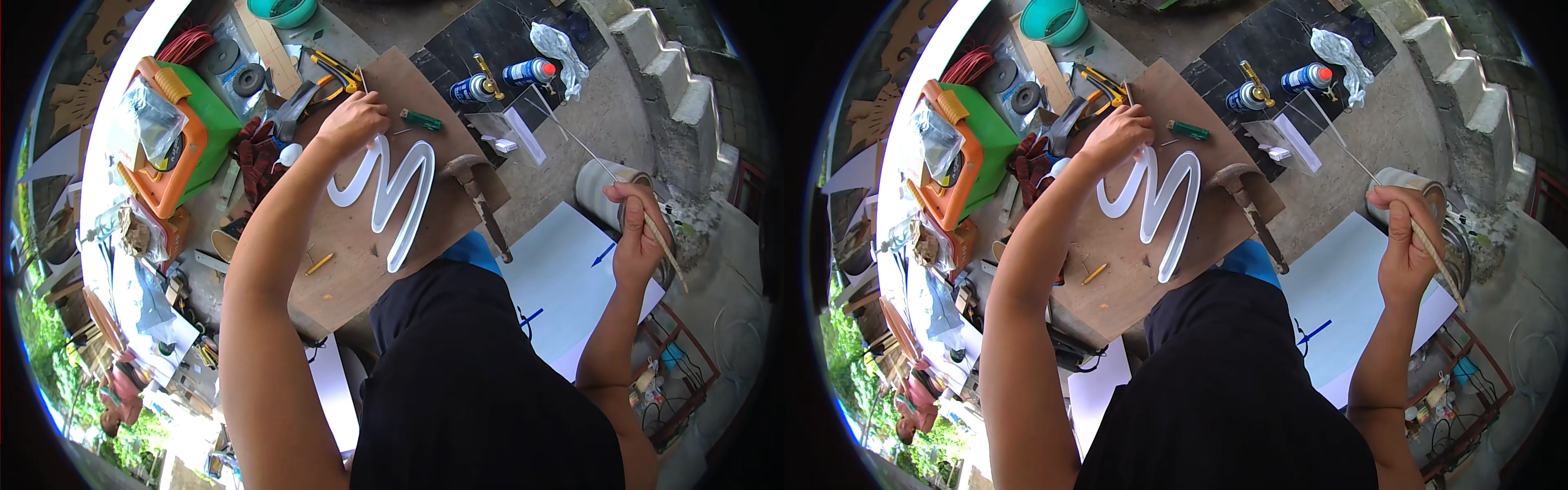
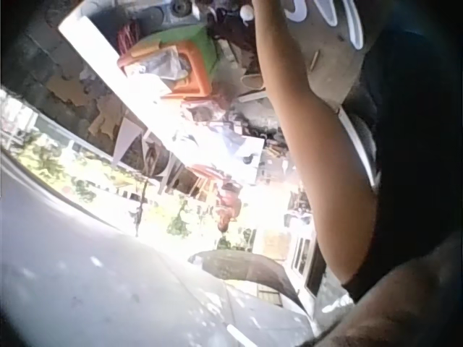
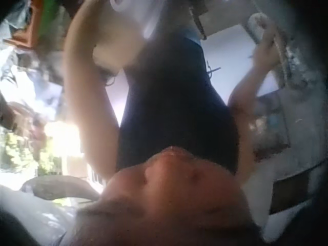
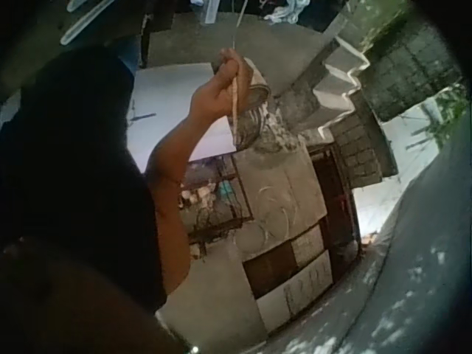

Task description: Fabricating a 3D channel letter by attaching a side wall strip to a letter face using glue.

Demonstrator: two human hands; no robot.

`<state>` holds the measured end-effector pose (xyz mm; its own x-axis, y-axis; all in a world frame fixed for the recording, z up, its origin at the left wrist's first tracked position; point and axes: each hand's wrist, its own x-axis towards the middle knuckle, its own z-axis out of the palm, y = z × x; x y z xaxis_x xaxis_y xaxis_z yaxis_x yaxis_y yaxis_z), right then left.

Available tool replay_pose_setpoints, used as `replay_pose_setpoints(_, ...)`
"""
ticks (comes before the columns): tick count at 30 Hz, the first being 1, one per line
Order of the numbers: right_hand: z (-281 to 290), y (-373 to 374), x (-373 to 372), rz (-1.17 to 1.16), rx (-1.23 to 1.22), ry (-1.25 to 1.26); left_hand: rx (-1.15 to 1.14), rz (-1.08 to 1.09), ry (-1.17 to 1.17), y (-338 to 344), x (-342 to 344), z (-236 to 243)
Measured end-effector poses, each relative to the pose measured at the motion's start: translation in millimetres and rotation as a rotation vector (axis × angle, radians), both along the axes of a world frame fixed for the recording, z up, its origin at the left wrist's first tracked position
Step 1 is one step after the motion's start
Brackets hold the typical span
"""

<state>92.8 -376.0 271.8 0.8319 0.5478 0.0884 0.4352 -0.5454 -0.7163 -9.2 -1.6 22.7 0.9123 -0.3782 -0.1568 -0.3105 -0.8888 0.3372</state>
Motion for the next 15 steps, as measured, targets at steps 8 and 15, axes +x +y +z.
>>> replay_pose_setpoints(8, 1, -15, -1, -0.049, -0.006, 0.002, 0.053, 0.063, 0.036, -2, -9, -2)
replay_pose_setpoints(15, 1, -12, 0, -0.057, 0.008, 0.001, 0.105, 0.118, 0.039, -4, -11, 6)
